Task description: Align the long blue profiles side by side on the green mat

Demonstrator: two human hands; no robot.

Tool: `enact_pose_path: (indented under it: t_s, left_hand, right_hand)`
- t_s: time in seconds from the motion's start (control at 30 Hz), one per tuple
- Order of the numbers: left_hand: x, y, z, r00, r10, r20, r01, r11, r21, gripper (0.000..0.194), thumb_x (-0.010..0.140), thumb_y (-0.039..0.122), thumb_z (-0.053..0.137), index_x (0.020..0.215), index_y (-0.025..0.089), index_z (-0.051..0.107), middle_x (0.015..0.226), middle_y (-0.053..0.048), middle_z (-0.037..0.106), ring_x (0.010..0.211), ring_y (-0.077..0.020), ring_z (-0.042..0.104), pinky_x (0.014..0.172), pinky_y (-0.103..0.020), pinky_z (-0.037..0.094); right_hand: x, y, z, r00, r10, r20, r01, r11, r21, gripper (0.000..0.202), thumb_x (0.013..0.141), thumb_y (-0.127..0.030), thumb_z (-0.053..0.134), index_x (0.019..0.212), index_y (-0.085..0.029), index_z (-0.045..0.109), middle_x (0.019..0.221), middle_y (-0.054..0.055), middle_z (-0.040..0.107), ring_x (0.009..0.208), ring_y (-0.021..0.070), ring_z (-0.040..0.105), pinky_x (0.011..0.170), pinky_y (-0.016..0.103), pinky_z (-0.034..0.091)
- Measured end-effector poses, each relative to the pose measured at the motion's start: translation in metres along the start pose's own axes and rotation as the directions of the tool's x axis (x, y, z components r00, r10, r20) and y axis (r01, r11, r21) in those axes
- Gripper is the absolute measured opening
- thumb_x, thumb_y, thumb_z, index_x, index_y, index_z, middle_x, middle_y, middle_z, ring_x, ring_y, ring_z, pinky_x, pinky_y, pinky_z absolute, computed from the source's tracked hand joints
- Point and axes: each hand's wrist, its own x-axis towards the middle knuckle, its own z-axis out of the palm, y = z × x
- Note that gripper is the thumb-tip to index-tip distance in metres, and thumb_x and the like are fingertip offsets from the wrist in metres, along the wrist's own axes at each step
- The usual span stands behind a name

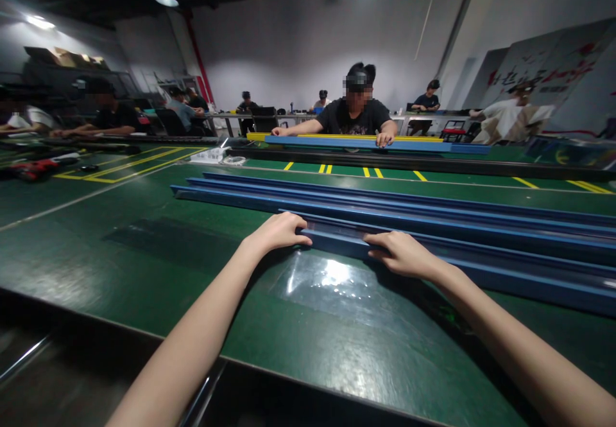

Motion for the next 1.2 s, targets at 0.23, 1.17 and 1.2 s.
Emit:
enact_pose_path:
  t_s: [0.23,1.17,1.2]
  left_hand:
    - [0.000,0.000,-0.001,1.000,0.018,0.012,-0.017,0.999,-0.038,0.029,0.072,0.047,0.053,0.066,0.018,0.059,0.069,-0.001,0.062,0.064,-0.0142,0.054,0.054,-0.021,0.031]
    - [-0.021,-0.014,-0.005,1.000,0.019,-0.004,-0.019,1.000,-0.020,0.027,0.076,0.044,0.051,0.083,0.020,0.061,0.088,-0.002,0.063,0.079,-0.0165,0.057,0.064,-0.021,0.039]
    - [-0.021,-0.015,-0.006,1.000,0.010,0.002,-0.010,1.000,-0.023,0.027,0.076,0.043,0.052,0.085,0.020,0.061,0.089,-0.002,0.063,0.080,-0.0168,0.057,0.064,-0.022,0.039]
  right_hand:
    - [0.000,0.001,-0.001,0.999,-0.028,0.025,0.028,1.000,0.002,0.033,0.080,-0.028,0.040,0.107,-0.018,0.057,0.103,0.009,0.063,0.092,0.0210,0.058,0.075,0.028,0.042]
    - [-0.001,-0.010,-0.002,0.999,0.029,0.021,-0.029,1.000,0.001,0.040,0.082,-0.038,0.036,0.107,-0.015,0.057,0.106,0.011,0.061,0.093,0.0213,0.057,0.078,0.029,0.042]
    - [0.000,-0.011,-0.004,0.999,0.021,0.035,-0.022,1.000,0.006,0.040,0.082,-0.039,0.036,0.106,-0.015,0.057,0.105,0.011,0.061,0.092,0.0209,0.057,0.077,0.028,0.042]
